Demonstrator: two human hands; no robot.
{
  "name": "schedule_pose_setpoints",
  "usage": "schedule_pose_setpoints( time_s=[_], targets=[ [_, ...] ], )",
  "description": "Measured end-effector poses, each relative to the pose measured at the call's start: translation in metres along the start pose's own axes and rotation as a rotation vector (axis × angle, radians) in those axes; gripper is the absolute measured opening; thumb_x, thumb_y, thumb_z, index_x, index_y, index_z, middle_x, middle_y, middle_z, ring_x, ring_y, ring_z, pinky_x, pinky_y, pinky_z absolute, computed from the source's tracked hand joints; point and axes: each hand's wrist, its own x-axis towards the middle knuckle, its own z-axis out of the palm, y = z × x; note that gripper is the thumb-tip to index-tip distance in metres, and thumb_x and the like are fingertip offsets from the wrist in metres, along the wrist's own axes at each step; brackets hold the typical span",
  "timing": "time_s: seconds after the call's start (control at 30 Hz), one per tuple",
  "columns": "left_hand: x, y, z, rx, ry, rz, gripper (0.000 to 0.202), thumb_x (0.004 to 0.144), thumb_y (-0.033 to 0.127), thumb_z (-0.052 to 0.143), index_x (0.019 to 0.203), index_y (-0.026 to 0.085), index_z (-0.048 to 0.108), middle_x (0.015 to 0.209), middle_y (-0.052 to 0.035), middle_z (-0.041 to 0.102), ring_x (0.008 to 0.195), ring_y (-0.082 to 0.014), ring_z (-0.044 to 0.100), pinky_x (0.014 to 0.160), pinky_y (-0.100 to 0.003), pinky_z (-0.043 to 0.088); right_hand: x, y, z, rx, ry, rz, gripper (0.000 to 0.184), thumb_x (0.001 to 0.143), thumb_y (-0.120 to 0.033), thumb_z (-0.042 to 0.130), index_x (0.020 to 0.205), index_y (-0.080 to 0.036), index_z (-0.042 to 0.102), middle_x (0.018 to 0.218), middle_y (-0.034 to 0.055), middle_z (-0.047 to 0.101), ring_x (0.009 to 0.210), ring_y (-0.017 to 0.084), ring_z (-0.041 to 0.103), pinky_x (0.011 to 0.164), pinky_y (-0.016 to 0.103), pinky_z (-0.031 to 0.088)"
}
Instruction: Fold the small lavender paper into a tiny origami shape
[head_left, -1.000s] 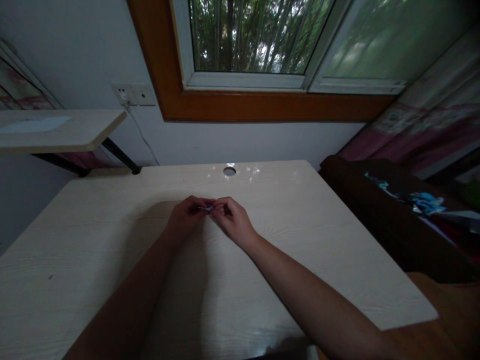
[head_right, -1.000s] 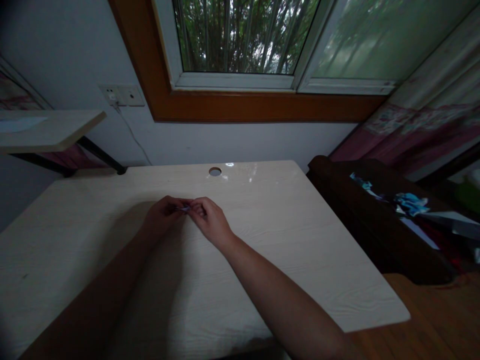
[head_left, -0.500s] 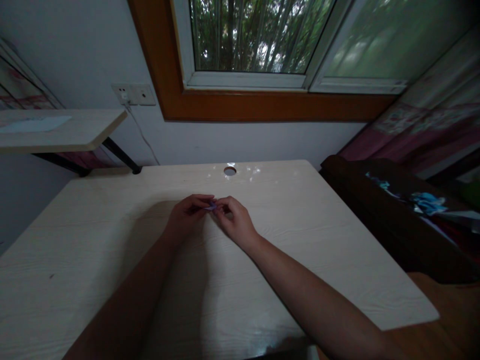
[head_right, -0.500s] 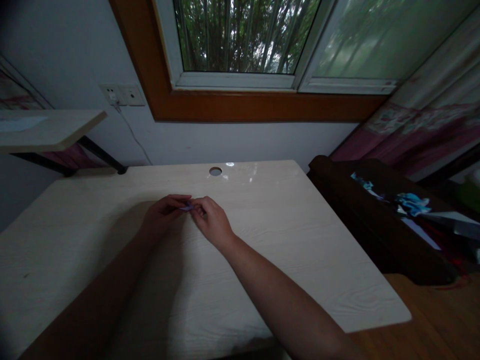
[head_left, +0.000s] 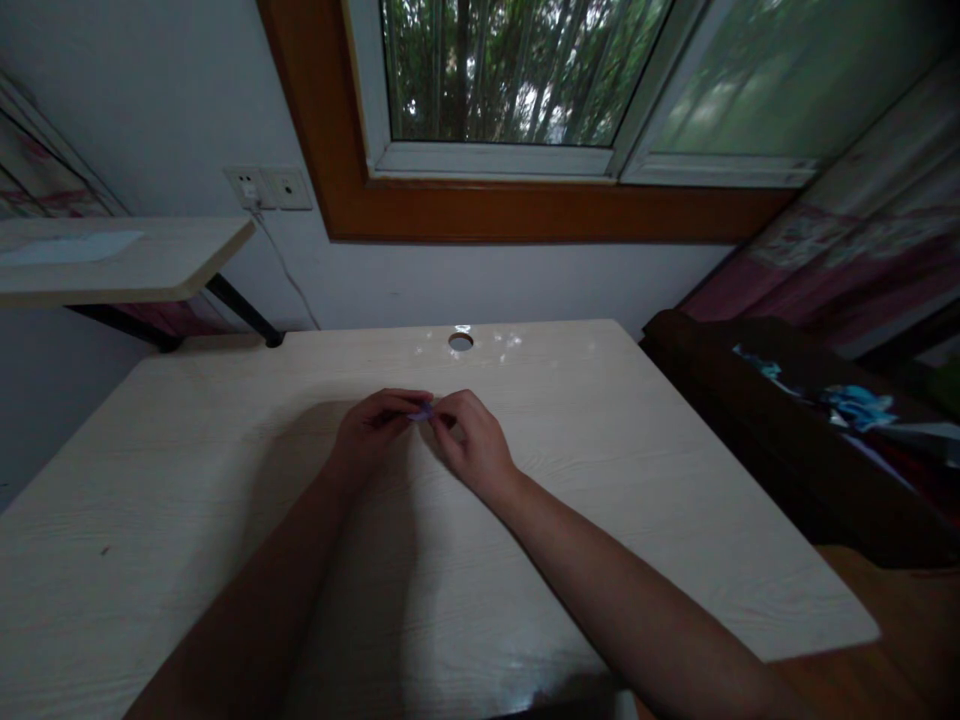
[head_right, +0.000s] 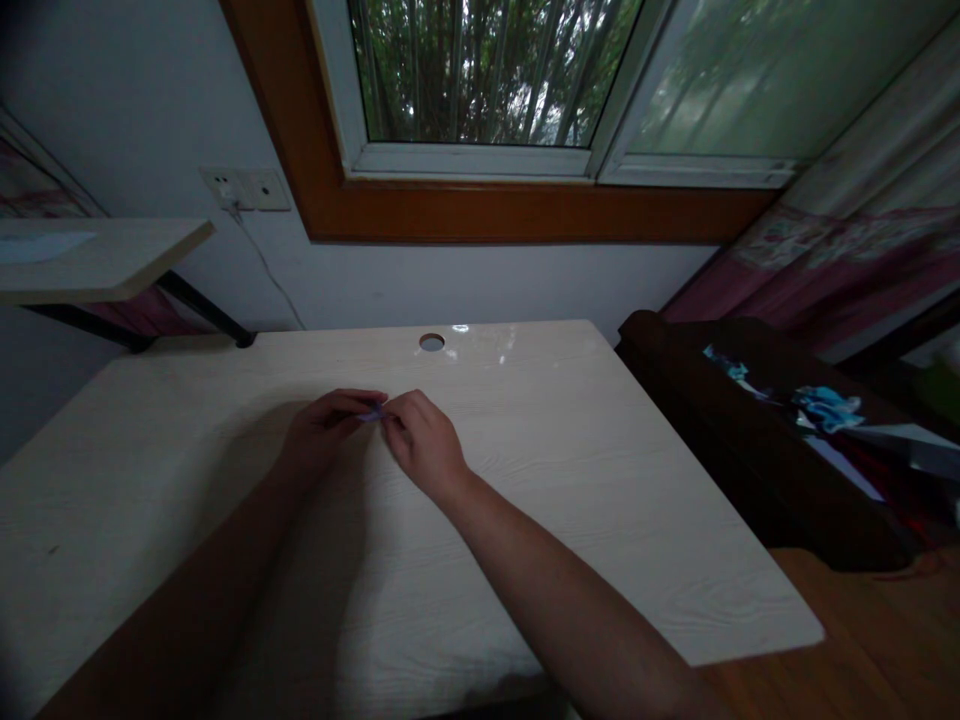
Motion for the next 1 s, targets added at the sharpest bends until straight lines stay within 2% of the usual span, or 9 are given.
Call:
schedule_pose_setpoints(
  time_s=[0.3, 0.57, 0.77, 1.0],
  targets=[
    [0.000, -0.002, 0.001, 0.022, 0.028, 0.006, 0.007, 0.082, 0.028, 0.069, 0.084, 0.021, 0.071, 0.107, -0.0076, 0.072, 0.105, -0.0223, 0.066, 0.097, -0.042, 0.051, 0.001, -0.001, 0.000, 0.048, 0.042, -0.035, 0.014, 0.094, -0.021, 0.053, 0.103, -0.027, 0.063, 0.105, 0.0075, 0.060, 0.101, 0.021, 0.059, 0.088, 0.038, 0.050],
    [0.000, -0.003, -0.001, -0.002, 0.001, 0.019, 0.006, 0.084, 0.023, 0.068, 0.086, 0.020, 0.072, 0.109, -0.0077, 0.071, 0.104, -0.0215, 0.066, 0.096, -0.040, 0.051, 0.001, 0.000, -0.001, 0.023, 0.059, -0.048, 0.016, 0.094, -0.020, 0.055, 0.104, -0.027, 0.066, 0.110, 0.0067, 0.059, 0.103, 0.019, 0.059, 0.092, 0.038, 0.050],
    [0.000, -0.008, -0.003, -0.007, -0.007, 0.067, 0.006, 0.084, 0.021, 0.068, 0.086, 0.020, 0.073, 0.109, -0.0083, 0.071, 0.104, -0.0217, 0.067, 0.095, -0.039, 0.052, 0.000, 0.001, -0.001, -0.050, 0.081, -0.082, 0.014, 0.093, -0.020, 0.057, 0.102, -0.026, 0.066, 0.115, 0.0076, 0.055, 0.101, 0.019, 0.059, 0.087, 0.036, 0.053],
    [0.001, -0.010, -0.003, -0.027, -0.009, 0.072, 0.006, 0.084, 0.022, 0.068, 0.086, 0.020, 0.073, 0.109, -0.0086, 0.072, 0.104, -0.0214, 0.067, 0.094, -0.039, 0.053, -0.001, 0.002, -0.001, -0.091, 0.096, -0.088, 0.011, 0.091, -0.020, 0.060, 0.098, -0.024, 0.067, 0.118, 0.0085, 0.055, 0.087, 0.016, 0.060, 0.080, 0.033, 0.054]
  ],
)
